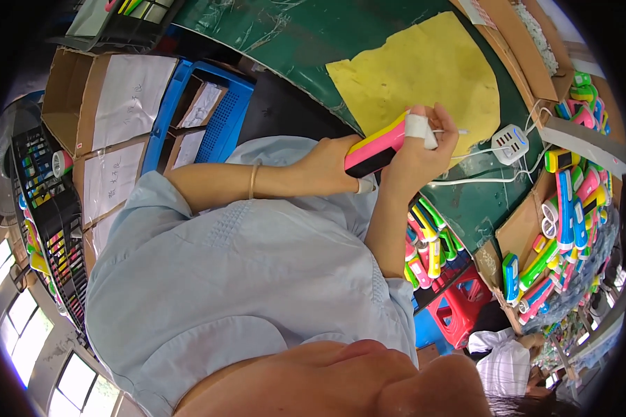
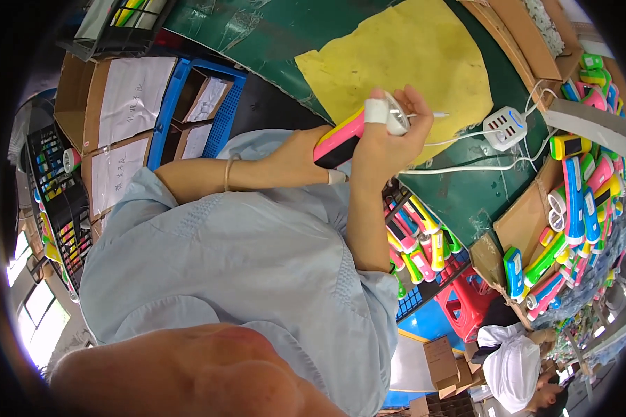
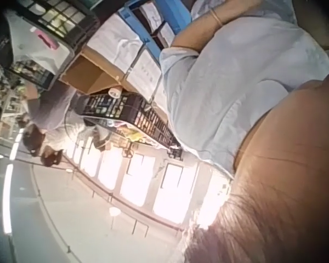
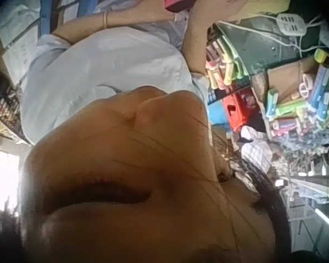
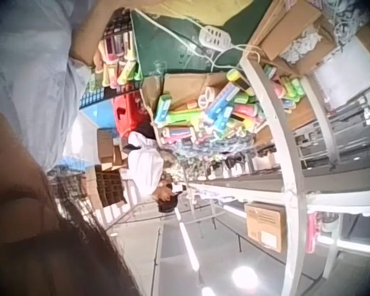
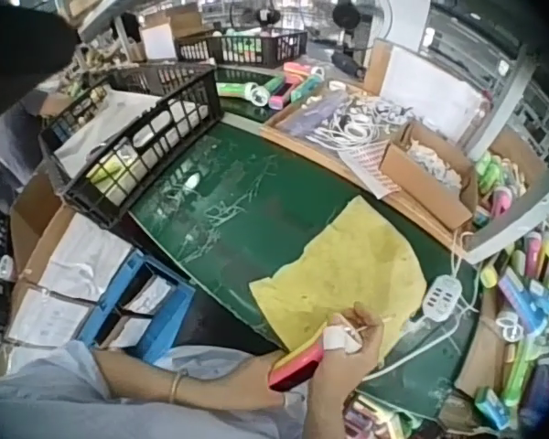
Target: Assembling and inspecting handheld plastic flashlights at a production workbench.
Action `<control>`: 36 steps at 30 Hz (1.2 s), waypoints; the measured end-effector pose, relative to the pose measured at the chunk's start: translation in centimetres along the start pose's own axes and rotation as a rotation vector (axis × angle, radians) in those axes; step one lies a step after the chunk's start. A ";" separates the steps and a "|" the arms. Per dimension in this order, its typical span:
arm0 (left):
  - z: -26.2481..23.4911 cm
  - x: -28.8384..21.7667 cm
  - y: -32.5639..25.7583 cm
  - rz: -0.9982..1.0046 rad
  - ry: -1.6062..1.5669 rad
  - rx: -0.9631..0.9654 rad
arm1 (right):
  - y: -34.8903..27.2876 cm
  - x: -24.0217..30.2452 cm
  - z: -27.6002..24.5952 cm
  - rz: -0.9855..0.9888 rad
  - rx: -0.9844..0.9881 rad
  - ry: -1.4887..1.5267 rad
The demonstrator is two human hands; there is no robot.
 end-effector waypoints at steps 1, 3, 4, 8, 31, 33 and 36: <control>0.1 -0.1 -0.1 -0.057 -0.015 0.004 | -0.1 0.2 0.0 -0.027 0.013 -0.032; 0.6 1.7 -0.1 -0.047 -0.002 -0.008 | -0.9 0.2 -0.1 -0.114 -0.032 -0.088; 0.6 1.8 -0.6 -0.009 -0.021 -0.039 | -1.9 1.0 0.2 -0.229 0.015 -0.137; 0.7 2.6 -0.1 0.031 -0.079 -0.087 | -2.3 2.5 1.2 -0.458 0.041 -0.189; 0.2 -4.8 2.6 -0.006 -0.546 0.424 | 0.2 8.0 -2.8 -0.577 -0.049 -0.587; -1.7 -6.9 4.8 0.207 -0.663 0.268 | -0.7 9.4 -0.8 -0.864 0.077 -0.803; -1.3 -7.9 7.4 0.143 -0.719 0.150 | -1.7 9.2 0.2 -1.069 0.122 -0.669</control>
Point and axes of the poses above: each hand's wrist, its own y-axis towards the middle knuckle, its own z-axis out of the palm, x = y × z, the point moved 8 cm from there along y, towards the middle knuckle, and after that the axes turned 14 degrees about -x, right-handed, at the moved point
